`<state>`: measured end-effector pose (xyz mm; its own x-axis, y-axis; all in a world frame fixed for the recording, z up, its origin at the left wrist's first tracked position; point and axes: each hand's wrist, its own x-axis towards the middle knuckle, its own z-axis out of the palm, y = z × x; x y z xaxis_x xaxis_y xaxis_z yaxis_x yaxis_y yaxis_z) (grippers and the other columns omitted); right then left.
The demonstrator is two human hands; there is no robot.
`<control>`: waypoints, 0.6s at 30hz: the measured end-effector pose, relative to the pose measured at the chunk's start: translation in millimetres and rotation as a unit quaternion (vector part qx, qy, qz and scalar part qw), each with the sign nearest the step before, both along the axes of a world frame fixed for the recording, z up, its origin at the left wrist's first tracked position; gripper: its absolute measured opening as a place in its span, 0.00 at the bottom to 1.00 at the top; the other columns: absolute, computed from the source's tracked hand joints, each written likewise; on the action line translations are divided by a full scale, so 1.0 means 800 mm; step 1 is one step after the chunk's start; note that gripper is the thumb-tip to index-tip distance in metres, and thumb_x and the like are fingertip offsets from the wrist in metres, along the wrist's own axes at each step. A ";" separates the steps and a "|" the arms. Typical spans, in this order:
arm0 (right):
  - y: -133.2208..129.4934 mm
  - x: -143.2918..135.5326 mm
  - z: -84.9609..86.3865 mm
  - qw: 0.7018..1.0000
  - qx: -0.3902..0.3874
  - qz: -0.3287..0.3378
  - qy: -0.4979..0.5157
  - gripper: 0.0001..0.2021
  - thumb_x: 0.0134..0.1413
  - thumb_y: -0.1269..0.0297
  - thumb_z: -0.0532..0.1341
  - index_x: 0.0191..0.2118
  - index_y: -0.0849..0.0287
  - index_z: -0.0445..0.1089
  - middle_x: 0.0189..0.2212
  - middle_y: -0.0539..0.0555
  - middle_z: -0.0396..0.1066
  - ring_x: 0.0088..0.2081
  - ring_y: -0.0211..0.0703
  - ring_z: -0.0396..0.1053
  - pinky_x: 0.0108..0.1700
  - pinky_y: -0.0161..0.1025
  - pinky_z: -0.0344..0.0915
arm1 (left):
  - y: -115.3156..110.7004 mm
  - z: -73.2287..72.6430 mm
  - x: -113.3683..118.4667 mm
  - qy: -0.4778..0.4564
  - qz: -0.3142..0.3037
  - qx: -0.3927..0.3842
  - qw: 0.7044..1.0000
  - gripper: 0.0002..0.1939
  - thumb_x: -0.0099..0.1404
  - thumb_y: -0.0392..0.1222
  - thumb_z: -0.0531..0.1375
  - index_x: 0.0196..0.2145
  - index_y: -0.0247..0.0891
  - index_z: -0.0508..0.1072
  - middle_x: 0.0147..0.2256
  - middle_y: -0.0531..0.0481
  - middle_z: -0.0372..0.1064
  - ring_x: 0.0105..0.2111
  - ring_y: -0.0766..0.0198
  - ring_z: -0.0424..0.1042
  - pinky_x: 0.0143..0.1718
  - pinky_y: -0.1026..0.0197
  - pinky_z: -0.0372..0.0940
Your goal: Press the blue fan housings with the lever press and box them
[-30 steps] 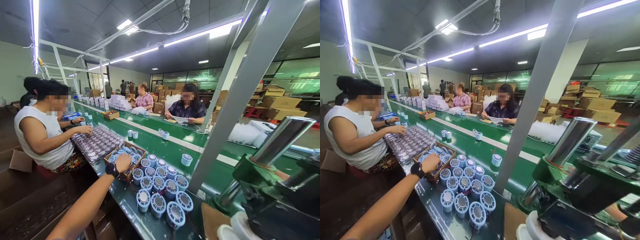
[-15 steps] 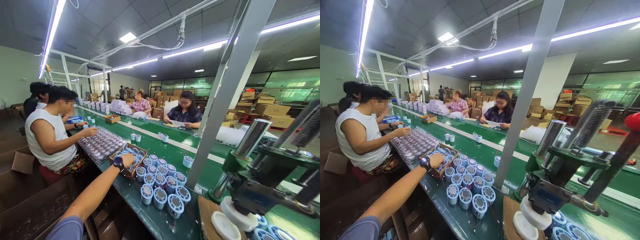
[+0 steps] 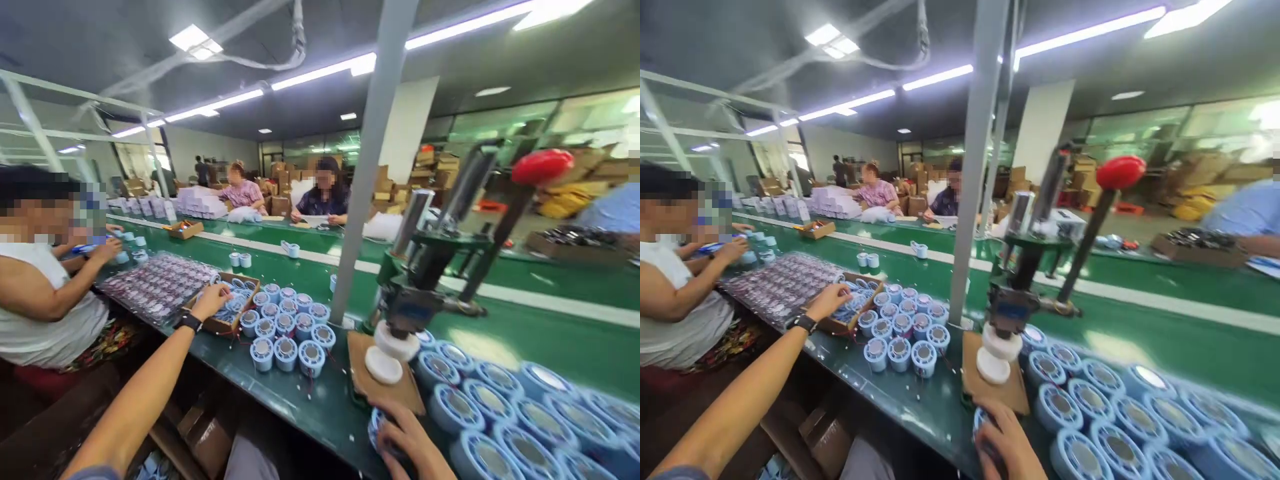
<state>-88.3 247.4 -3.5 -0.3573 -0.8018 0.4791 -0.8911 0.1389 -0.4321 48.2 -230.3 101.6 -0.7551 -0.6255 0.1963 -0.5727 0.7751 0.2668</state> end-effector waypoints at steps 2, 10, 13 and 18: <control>-0.001 0.012 -0.002 0.997 -0.043 -0.060 -0.026 0.09 0.59 0.63 0.59 0.29 0.57 0.71 0.53 0.59 0.70 0.54 0.52 0.70 0.53 0.48 0.72 | 0.002 -0.001 -0.005 0.028 0.034 -0.007 0.999 0.10 0.65 0.40 0.56 0.39 0.32 0.74 0.31 0.46 0.74 0.33 0.60 0.72 0.37 0.62 0.64; -0.010 0.031 -0.012 0.974 -0.128 -0.136 -0.131 0.09 0.55 0.71 0.58 0.42 0.59 0.68 0.54 0.61 0.65 0.52 0.43 0.69 0.48 0.38 0.72 | 0.117 0.008 -0.022 0.209 0.080 -0.069 0.972 0.17 0.67 0.44 0.51 0.49 0.33 0.72 0.40 0.46 0.74 0.40 0.55 0.73 0.47 0.55 0.67; -0.008 0.034 -0.010 0.973 -0.125 -0.141 -0.136 0.11 0.51 0.73 0.57 0.41 0.58 0.69 0.51 0.60 0.67 0.51 0.44 0.68 0.50 0.39 0.70 | 0.242 -0.041 -0.020 0.228 -0.127 0.034 0.965 0.14 0.68 0.46 0.54 0.42 0.38 0.75 0.38 0.48 0.76 0.35 0.59 0.74 0.39 0.60 0.69; 0.006 0.037 -0.007 0.976 -0.122 -0.136 -0.121 0.15 0.46 0.77 0.55 0.40 0.57 0.70 0.53 0.56 0.69 0.55 0.48 0.64 0.58 0.49 0.64 | 0.362 -0.130 -0.035 0.119 -0.287 0.076 0.947 0.14 0.70 0.36 0.52 0.46 0.39 0.75 0.42 0.44 0.74 0.43 0.54 0.72 0.47 0.52 0.69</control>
<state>-58.4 251.8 -9.3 -0.6672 -0.5351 0.5183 -0.7032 0.2226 -0.6753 20.6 59.5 -2.5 -0.9252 -0.1594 0.3445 0.0227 0.8827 0.4693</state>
